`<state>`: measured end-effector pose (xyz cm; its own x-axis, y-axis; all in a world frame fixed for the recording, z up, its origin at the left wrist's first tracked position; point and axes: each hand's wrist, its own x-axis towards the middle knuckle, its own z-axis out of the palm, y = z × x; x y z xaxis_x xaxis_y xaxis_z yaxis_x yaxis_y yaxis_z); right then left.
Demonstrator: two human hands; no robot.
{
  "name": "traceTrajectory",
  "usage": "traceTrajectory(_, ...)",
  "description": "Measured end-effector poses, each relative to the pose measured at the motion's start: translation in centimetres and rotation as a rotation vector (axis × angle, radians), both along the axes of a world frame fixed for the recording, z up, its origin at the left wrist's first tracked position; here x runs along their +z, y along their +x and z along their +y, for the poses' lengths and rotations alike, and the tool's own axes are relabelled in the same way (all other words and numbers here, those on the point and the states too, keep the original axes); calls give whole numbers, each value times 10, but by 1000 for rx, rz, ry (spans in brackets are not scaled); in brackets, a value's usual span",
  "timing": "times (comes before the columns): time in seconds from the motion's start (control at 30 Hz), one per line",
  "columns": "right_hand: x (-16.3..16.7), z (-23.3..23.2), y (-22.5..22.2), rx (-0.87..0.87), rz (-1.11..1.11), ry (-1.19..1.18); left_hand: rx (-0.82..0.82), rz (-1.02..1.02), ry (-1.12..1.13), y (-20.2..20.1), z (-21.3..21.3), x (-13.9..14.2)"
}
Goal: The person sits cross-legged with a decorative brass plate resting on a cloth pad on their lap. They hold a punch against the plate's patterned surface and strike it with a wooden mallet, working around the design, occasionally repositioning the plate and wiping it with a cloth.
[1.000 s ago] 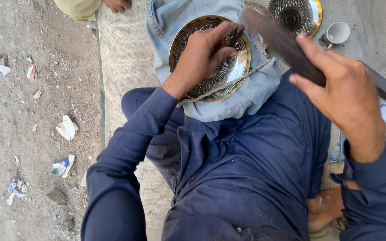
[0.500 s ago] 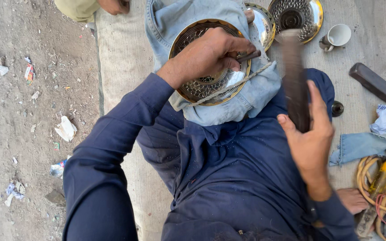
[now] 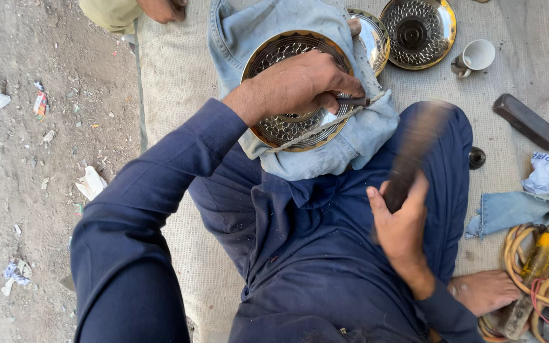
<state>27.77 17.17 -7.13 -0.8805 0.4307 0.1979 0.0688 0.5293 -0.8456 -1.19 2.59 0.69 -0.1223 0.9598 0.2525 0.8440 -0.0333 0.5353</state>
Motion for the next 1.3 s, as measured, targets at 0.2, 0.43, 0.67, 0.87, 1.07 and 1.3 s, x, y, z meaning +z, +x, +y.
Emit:
traceTrajectory(0.2, 17, 33, -35, 49, -99, 90, 61, 6, 186, 2, -8, -4)
traceTrajectory(0.43, 53, 63, -80, 263, 109, 576, 252, -22, 208, 10, -15, -10)
traceTrajectory(0.67, 89, 75, -107, 337, 26, 427, 415, -86, 302, 22, -24, -18)
traceTrajectory(0.87, 123, 74, -115, 298, -186, 608, 581, -159, 352, 28, -23, -30)
traceTrajectory(1.07, 137, 72, -103, 306, -209, 726, 579, -212, 295, 25, -27, -29)
traceTrajectory(1.3, 98, 64, -80, 216, 38, 490, 259, -101, 271, 11, -25, -22)
